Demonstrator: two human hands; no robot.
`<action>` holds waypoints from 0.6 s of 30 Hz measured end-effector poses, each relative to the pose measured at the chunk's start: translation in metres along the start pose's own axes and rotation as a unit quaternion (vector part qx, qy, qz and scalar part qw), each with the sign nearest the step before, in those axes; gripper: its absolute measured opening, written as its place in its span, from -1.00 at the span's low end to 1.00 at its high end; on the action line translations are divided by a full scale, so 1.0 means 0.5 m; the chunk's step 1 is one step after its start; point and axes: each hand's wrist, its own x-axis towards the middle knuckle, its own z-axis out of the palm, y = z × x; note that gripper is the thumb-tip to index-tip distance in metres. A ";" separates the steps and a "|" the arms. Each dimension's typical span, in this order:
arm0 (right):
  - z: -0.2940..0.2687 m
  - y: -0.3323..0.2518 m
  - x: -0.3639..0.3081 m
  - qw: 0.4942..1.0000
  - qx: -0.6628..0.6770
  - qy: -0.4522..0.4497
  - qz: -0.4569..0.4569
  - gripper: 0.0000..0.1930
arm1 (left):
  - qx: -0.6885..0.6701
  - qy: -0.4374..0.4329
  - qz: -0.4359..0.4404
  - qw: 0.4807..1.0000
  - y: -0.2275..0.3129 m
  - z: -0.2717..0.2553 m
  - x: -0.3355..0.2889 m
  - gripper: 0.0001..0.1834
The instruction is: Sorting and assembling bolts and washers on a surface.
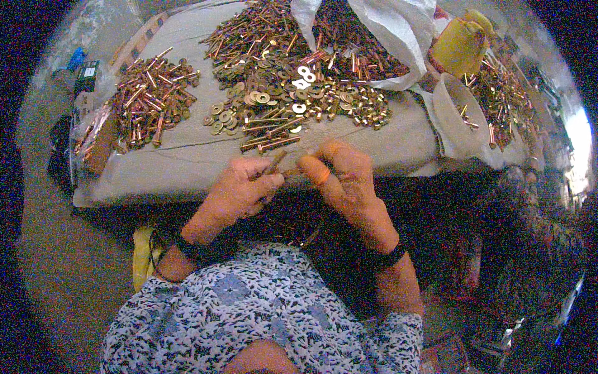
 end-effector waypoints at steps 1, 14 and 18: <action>-0.010 0.001 -0.001 0.997 -0.023 -0.041 0.061 -0.82 | 0.005 -0.004 0.015 1.000 0.001 0.005 -0.001 -0.74; -0.003 -0.002 -0.006 0.977 0.066 0.002 0.204 -0.85 | -0.083 -0.009 -0.040 0.996 0.008 0.009 -0.006 -0.74; 0.008 0.009 -0.009 0.981 0.109 0.070 0.145 -0.86 | -0.040 0.016 -0.013 0.999 -0.009 0.004 0.007 -0.76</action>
